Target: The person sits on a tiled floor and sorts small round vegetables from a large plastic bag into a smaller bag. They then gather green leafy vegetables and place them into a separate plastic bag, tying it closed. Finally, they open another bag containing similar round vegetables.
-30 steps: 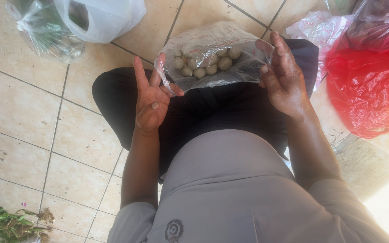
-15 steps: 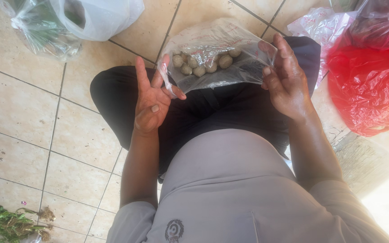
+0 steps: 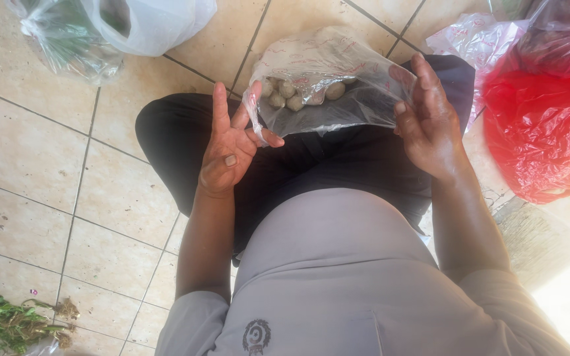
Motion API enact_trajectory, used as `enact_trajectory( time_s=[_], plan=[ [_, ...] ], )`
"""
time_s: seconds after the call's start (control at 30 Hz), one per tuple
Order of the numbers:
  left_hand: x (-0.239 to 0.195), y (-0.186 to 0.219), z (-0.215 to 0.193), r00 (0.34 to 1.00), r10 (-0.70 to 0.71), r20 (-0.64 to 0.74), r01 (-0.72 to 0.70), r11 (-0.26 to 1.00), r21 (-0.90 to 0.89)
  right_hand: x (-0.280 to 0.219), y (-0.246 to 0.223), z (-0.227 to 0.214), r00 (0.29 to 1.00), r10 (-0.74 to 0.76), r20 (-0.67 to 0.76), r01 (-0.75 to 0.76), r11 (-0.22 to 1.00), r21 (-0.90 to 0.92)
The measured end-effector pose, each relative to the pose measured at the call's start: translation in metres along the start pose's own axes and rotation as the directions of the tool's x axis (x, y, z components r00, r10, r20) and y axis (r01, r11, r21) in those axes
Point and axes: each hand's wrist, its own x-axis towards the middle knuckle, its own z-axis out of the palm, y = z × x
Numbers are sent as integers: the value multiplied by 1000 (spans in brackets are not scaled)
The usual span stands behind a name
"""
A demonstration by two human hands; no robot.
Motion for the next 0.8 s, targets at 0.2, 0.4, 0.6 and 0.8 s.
enact_trajectory(
  time_s=[0.2, 0.4, 0.6, 0.8],
  plan=[
    [0, -1, 0, 999, 27, -20, -28, 1000, -12, 9, -4, 3, 994, -105, 8, 105, 994, 5],
    [0, -1, 0, 999, 33, -14, -33, 999, 2, 10, -4, 3, 995, -96, -1, 96, 995, 17],
    [0, -2, -1, 999, 33, 1, -33, 999, 9, 9, -2, 4, 989, -148, 3, 148, 989, -8],
    [-1, -3, -2, 999, 34, 10, -34, 999, 4, 8, -3, 4, 990, -139, -1, 139, 990, -11]
  ],
)
